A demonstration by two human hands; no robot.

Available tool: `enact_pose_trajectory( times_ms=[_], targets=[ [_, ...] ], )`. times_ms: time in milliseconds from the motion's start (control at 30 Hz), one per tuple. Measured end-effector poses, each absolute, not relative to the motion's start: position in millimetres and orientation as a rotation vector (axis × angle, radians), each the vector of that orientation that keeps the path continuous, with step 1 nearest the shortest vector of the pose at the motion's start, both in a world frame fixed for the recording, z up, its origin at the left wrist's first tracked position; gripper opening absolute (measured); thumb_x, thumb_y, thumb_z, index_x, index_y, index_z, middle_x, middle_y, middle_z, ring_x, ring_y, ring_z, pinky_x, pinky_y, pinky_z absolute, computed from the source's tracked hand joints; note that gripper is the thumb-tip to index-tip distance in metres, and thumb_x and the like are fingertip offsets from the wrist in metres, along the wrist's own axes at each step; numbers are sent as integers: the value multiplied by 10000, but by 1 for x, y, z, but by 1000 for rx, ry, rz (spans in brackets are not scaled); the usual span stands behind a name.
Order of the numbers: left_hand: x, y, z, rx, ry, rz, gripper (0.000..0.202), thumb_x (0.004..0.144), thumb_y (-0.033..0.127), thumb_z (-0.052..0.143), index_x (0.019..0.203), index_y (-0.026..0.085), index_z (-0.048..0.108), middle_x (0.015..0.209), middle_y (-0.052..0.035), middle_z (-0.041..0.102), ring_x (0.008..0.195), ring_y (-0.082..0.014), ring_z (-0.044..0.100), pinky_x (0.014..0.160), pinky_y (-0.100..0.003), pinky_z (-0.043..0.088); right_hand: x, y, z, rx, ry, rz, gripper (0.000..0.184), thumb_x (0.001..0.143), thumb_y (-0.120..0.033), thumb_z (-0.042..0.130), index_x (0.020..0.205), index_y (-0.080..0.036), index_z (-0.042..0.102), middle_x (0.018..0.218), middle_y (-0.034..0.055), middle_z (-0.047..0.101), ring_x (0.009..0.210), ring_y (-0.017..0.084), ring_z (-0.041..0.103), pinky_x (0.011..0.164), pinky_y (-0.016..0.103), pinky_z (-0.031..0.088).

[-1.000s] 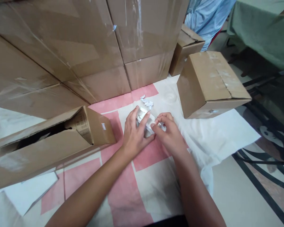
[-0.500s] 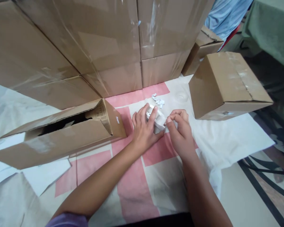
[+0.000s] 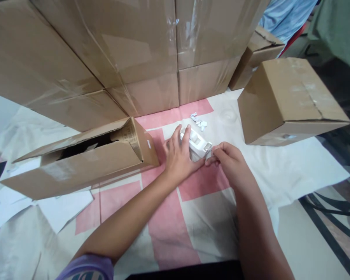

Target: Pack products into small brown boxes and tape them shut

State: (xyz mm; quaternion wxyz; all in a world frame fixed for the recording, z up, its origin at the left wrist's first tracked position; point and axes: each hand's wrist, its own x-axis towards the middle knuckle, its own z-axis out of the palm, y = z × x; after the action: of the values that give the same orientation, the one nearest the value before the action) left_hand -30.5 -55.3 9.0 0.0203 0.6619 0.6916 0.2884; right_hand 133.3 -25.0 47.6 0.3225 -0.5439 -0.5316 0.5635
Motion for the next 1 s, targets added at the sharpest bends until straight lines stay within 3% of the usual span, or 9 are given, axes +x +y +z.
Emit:
enact_pose_trajectory(
  times_ms=[200, 433, 1000],
  targets=[
    [-31, -55, 11, 2003, 2165, 871, 1174, 667, 601, 806, 1588, 184, 209, 1604, -250, 299, 1459, -413, 360, 1129, -585, 302, 137, -24, 53, -1481, -1316, 1577, 200, 893, -357, 587, 768, -219, 514, 628, -8, 665, 632, 191, 686, 630, 288, 408],
    [-28, -56, 17, 1901, 2240, 817, 1213, 615, 609, 824, 1590, 201, 229, 1586, -237, 340, 1461, -415, 355, 1106, -583, 346, 150, -22, 52, -1562, -1532, 1518, 258, 945, -395, 538, 763, -213, 559, 779, 34, 737, 676, 165, 612, 648, 292, 449],
    [-32, -56, 13, 1968, 2186, 832, 1138, 674, 617, 798, 1581, 222, 236, 1600, -227, 301, 1457, -414, 347, 1119, -576, 313, 153, -27, 61, -1695, -1660, 1458, 276, 973, -371, 491, 757, -212, 556, 785, 25, 716, 746, 180, 631, 702, 311, 447]
  ],
)
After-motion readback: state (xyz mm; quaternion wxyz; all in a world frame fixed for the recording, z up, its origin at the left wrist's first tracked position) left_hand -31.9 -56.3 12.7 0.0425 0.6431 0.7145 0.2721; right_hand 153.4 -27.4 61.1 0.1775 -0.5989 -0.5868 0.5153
